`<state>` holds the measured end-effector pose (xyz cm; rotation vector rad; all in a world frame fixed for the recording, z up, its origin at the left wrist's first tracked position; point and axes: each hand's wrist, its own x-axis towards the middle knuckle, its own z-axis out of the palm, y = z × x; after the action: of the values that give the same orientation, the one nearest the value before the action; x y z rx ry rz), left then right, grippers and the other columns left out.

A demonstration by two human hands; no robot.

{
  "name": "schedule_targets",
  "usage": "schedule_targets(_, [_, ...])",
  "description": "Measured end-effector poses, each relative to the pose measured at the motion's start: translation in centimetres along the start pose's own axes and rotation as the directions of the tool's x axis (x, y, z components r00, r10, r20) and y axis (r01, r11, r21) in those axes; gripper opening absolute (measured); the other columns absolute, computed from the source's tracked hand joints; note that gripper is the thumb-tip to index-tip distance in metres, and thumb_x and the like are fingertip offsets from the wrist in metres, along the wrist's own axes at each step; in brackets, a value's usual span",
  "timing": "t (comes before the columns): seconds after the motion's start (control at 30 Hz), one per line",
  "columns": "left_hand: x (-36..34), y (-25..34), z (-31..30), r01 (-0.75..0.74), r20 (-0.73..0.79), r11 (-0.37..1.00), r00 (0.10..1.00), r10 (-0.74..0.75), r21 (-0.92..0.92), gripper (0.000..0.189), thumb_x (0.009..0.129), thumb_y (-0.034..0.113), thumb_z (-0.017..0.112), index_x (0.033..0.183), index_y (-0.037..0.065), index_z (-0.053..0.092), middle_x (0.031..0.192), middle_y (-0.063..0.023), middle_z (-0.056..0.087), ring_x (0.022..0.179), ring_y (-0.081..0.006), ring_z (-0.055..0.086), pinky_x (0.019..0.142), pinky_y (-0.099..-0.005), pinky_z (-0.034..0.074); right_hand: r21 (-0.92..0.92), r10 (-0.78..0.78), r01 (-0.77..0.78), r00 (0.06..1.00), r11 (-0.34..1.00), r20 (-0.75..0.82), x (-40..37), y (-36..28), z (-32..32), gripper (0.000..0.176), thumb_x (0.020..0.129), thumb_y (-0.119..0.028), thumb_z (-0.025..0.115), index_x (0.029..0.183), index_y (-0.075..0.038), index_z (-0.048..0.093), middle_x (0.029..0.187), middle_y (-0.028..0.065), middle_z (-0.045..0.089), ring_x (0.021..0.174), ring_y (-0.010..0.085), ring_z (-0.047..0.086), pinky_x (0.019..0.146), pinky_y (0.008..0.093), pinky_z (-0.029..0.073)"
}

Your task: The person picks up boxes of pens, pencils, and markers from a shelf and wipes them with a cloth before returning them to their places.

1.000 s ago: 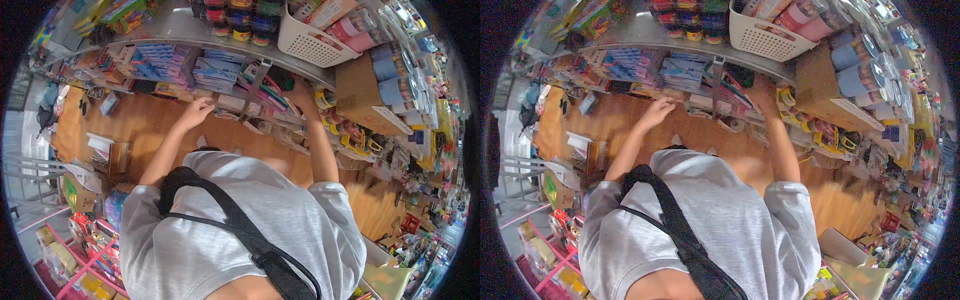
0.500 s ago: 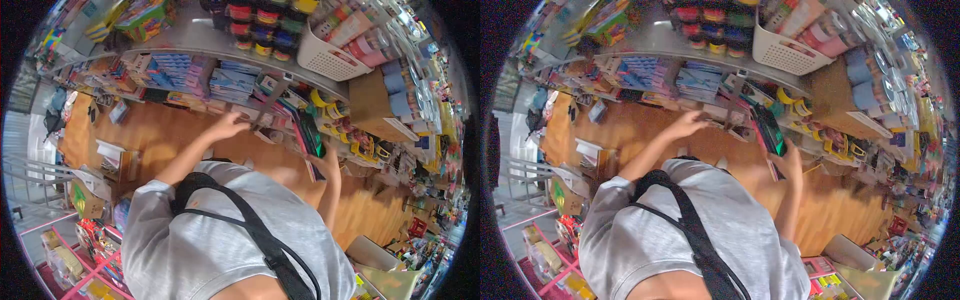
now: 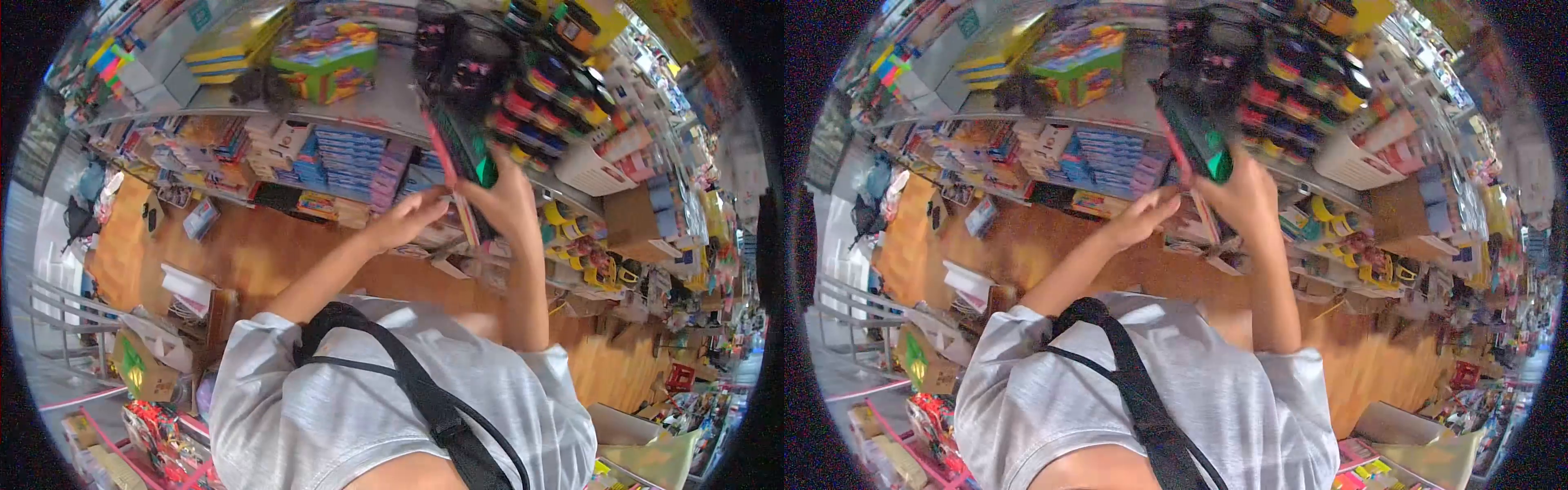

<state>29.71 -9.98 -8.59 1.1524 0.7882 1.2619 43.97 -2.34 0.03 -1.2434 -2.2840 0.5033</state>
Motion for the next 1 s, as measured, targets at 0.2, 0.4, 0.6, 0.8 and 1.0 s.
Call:
schedule_targets(0.2, [-2.4,4.8,-9.8,-0.026,-0.494,0.632,0.598,0.631,0.775,0.027,0.075,0.017,0.061,0.095,0.000,0.057,0.091,-0.0115,0.059,0.087,-0.0211,0.055,0.080,-0.0303,0.041,-0.219,-0.048,0.033,0.997,0.975,-0.062,8.0,-3.1,4.4,0.069,0.061,-0.046,0.067,0.107,0.001,0.045,0.086,0.0227,0.058,0.083,0.0391,0.056,0.069,0.0423,0.045])
schedule_targets(0.4, [-4.2,10.3,-17.3,0.231,-0.559,0.517,0.483,0.674,0.824,0.033,0.073,0.022,0.063,0.099,0.003,0.056,0.101,-0.0147,0.054,0.094,-0.0281,0.050,0.084,-0.0369,0.037,-0.457,0.130,-0.106,0.991,0.883,0.022,10.9,-3.5,7.1,0.064,0.062,-0.049,0.065,0.099,-0.001,0.045,0.085,0.0203,0.060,0.080,0.0339,0.059,0.067,0.0417,0.047])
schedule_targets(0.6, [-1.8,6.5,-20.1,0.416,-0.625,0.474,0.610,0.488,0.776,0.056,0.068,0.034,0.066,0.110,0.001,0.048,0.106,-0.0216,0.051,0.100,-0.0336,0.049,0.083,-0.0390,0.039,-0.497,0.227,-0.209,0.974,0.842,-0.025,9.8,-3.8,6.2,0.056,0.063,-0.046,0.066,0.093,-0.001,0.051,0.083,0.0188,0.061,0.079,0.0333,0.060,0.065,0.0410,0.048])
schedule_targets(0.8, [0.1,6.6,-19.9,0.452,-0.679,0.523,0.603,0.418,0.723,0.031,0.072,0.021,0.062,0.092,-0.002,0.056,0.082,-0.0161,0.061,0.077,-0.0308,0.058,0.070,-0.0379,0.044,-0.494,0.063,-0.113,0.991,0.862,-0.116,9.7,-2.7,7.0,0.053,0.060,-0.048,0.068,0.087,-0.004,0.056,0.079,0.0140,0.061,0.074,0.0285,0.061,0.062,0.0385,0.050])
schedule_targets(1.0, [-1.1,9.7,-15.5,0.165,-0.561,0.711,0.742,0.367,0.683,0.016,0.077,0.013,0.059,0.084,-0.001,0.056,0.073,-0.0100,0.059,0.067,-0.0165,0.056,0.063,-0.0280,0.043,-0.507,-0.117,-0.056,0.946,0.860,-0.302,9.3,-2.6,6.8,0.058,0.060,-0.044,0.070,0.098,-0.004,0.051,0.081,0.0161,0.059,0.078,0.0308,0.059,0.063,0.0396,0.048])
